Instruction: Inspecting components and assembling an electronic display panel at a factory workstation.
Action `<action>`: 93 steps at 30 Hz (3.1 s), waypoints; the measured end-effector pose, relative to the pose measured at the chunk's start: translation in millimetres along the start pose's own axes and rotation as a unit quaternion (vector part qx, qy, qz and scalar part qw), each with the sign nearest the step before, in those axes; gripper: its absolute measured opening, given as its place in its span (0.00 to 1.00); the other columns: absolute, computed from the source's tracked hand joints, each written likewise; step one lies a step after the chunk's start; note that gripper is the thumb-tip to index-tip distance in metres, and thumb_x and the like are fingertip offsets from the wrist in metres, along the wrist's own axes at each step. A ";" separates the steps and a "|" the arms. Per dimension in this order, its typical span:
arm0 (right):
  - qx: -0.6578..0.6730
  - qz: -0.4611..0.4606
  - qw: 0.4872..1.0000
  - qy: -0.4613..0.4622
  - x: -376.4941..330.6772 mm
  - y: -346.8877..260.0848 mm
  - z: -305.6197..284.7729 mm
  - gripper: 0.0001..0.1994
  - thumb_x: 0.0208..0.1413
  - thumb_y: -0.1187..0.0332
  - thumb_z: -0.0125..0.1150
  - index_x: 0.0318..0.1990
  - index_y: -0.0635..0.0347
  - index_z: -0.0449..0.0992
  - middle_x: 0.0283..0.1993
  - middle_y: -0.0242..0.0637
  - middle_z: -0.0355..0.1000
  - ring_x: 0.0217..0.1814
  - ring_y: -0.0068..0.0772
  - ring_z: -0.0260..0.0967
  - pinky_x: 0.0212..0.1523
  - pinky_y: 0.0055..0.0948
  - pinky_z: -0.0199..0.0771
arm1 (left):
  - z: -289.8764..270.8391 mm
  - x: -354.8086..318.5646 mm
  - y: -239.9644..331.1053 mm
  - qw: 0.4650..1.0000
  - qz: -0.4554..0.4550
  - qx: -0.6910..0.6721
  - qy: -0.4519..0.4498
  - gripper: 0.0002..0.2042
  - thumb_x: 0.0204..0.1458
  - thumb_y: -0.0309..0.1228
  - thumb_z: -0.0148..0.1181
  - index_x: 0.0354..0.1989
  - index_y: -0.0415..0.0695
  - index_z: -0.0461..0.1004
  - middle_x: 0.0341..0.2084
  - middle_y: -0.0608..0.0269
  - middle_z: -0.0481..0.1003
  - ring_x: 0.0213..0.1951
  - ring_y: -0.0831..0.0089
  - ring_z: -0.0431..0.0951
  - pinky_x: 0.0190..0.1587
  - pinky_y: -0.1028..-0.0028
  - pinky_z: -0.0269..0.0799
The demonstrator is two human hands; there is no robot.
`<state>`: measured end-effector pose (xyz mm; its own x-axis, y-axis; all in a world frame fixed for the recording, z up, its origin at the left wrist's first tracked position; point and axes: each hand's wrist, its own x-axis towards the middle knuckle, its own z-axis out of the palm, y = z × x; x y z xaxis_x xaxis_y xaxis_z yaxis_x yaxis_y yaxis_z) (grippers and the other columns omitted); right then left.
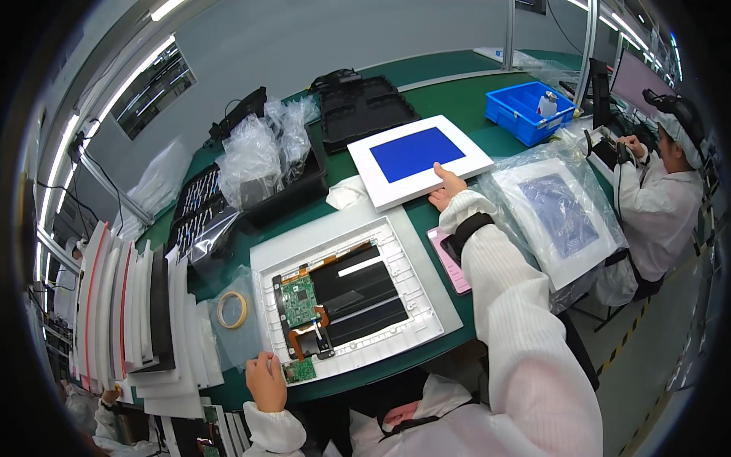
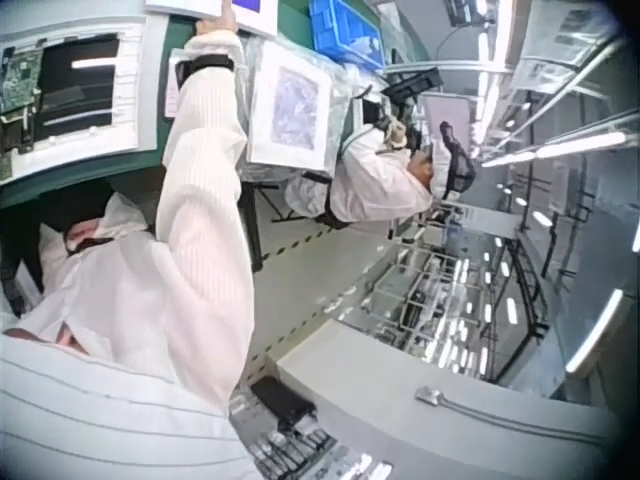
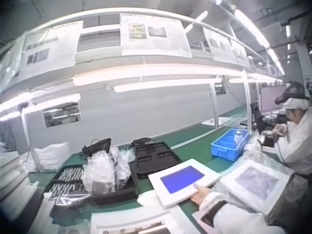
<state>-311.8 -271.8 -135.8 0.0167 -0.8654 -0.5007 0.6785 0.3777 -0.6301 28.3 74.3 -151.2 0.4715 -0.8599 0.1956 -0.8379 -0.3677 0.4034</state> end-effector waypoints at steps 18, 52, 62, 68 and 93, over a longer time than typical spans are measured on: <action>0.056 -0.115 0.991 -0.035 -7.6 -2.8 10.6 0.17 0.48 0.73 0.58 0.45 0.66 0.62 0.45 0.43 0.64 0.52 0.34 0.63 0.56 0.29 0.62 | 0.1 1.5 -2.0 1.000 0.004 0.002 -0.004 0.04 0.47 0.29 0.54 0.30 0.44 0.71 0.28 0.53 0.66 0.33 0.57 0.66 0.37 0.64 0.63; -0.056 -0.018 0.972 -0.229 -306.7 143.5 -81.9 0.24 0.39 0.79 0.64 0.48 0.61 0.64 0.43 0.37 0.68 0.45 0.31 0.66 0.46 0.31 0.66 | -34.2 -15.8 108.4 0.717 -0.181 -0.672 -0.035 0.24 0.57 0.49 0.38 0.47 0.37 0.62 0.35 0.60 0.71 0.34 0.73 0.73 0.36 0.77 0.70; -0.007 -0.065 0.981 -0.185 -305.8 137.6 -77.0 0.27 0.41 0.77 0.62 0.51 0.63 0.59 0.44 0.38 0.65 0.46 0.32 0.64 0.48 0.30 0.64 | -23.5 -15.1 121.3 0.683 -0.174 -0.706 -0.072 0.23 0.58 0.47 0.39 0.49 0.37 0.61 0.38 0.59 0.71 0.37 0.72 0.73 0.39 0.76 0.70; -0.011 -0.133 0.972 -0.192 -292.7 106.4 -67.1 0.25 0.43 0.80 0.57 0.52 0.61 0.59 0.45 0.37 0.65 0.47 0.32 0.64 0.48 0.31 0.64 | -18.5 -14.7 132.5 0.647 -0.150 -0.741 -0.100 0.23 0.58 0.45 0.37 0.51 0.38 0.60 0.43 0.59 0.69 0.43 0.69 0.71 0.47 0.71 0.67; -0.569 -0.761 0.130 -0.284 -294.2 -77.0 -33.9 0.10 0.32 0.78 0.60 0.26 0.61 0.67 0.31 0.40 0.72 0.33 0.41 0.70 0.29 0.35 0.68 | -28.1 29.7 144.5 0.576 -0.087 -0.704 -0.407 0.27 0.57 0.51 0.32 0.47 0.36 0.61 0.34 0.53 0.70 0.37 0.65 0.74 0.42 0.68 0.72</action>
<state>-393.9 -35.2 39.9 0.7699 0.0148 0.6380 -0.3280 -0.8484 0.4155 -71.0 5.5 -62.0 -0.2496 -0.9453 -0.2098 0.5259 -0.3143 0.7904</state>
